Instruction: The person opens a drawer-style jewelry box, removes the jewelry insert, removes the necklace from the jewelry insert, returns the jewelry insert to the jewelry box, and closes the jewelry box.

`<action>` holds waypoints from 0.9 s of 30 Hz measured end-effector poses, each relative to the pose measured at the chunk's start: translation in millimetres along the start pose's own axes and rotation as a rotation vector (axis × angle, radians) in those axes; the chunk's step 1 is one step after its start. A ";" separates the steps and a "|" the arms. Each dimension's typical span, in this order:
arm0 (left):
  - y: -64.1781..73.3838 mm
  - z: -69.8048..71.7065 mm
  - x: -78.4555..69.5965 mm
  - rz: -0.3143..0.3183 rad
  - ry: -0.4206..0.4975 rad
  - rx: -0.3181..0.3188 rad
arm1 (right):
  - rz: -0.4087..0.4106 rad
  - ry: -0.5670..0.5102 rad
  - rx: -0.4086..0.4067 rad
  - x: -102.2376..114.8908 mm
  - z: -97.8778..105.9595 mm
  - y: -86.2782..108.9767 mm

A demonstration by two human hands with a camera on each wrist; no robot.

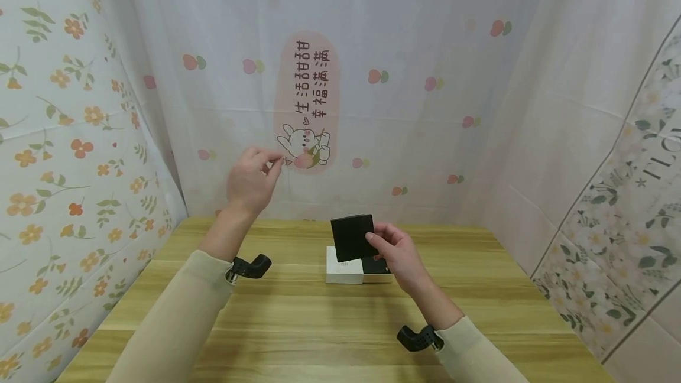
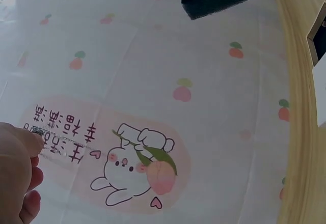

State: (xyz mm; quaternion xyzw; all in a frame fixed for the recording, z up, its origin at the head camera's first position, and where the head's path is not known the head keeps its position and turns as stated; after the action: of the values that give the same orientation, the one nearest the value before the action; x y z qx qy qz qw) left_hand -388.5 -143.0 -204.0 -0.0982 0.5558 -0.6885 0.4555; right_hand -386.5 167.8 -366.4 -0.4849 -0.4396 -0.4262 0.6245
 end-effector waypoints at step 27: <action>43.0 -7.2 29.9 -0.033 -0.009 0.089 | 0.001 -0.017 -0.052 -5.6 7.1 -1.4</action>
State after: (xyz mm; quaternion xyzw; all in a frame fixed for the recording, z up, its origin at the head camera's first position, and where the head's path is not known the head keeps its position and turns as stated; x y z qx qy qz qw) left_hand -387.8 -158.6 -254.4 -0.0902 0.5209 -0.7194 0.4505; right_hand -390.2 175.1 -370.4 -0.5048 -0.4335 -0.4331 0.6081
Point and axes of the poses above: each hand's wrist, its own y-axis away from the middle knuckle, its own z-axis out of the back of the hand, x = y × z, the point moved 9 cm from there along -y, towards the middle knuckle, and after that the axes turned 1 degree about y, right-handed, at the moved point
